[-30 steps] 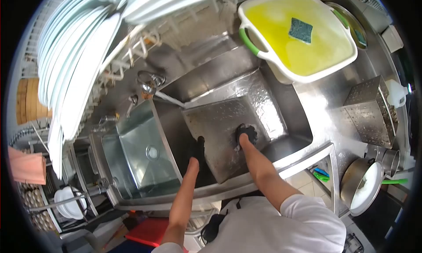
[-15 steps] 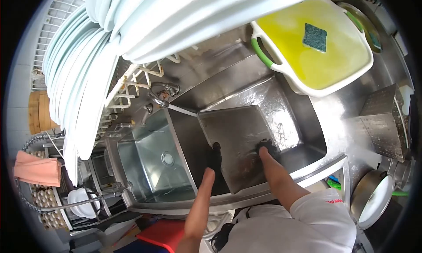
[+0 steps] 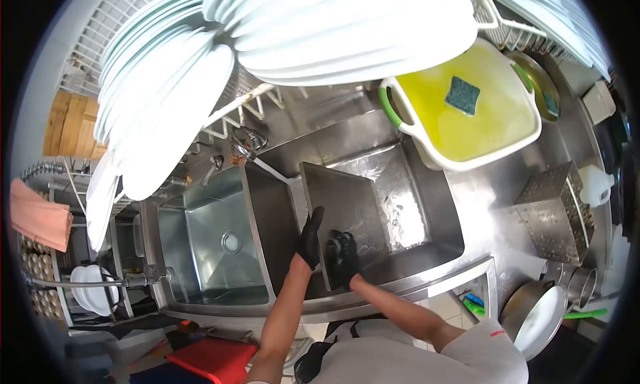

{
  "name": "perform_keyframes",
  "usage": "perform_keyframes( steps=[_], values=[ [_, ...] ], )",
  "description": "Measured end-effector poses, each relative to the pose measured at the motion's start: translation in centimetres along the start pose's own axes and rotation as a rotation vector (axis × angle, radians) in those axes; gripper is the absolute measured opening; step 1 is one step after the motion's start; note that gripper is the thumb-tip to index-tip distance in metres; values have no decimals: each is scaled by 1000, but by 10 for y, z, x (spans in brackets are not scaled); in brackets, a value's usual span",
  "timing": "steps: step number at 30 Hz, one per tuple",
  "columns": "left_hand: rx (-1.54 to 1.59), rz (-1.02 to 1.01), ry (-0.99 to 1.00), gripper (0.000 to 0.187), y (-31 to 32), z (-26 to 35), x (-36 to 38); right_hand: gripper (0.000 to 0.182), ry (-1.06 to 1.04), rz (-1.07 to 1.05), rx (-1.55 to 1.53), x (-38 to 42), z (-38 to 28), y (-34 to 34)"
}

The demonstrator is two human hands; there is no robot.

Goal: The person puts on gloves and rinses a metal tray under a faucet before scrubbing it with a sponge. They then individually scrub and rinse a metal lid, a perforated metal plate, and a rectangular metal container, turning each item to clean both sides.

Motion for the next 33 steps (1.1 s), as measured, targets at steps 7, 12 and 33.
perform_keyframes(
  steps=[7,12,33],
  values=[
    [97,-76,48,54,-7,-3,5,41,75,72,209,-115,-6,4],
    [-395,24,155,76,4,6,15,42,-82,-54,-255,-209,109,74],
    [272,-88,-150,33,-27,-100,-34,57,136,-680,370,8,-93,-109]
  ],
)
Point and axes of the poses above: each hand's wrist, its own x-axis away from the middle knuckle, its own y-axis out of the palm, z = x × y, the point moved 6 cm from there along -x, towards the middle knuckle, and after that the axes turned 6 degrees about -z, right-handed, at the moved point
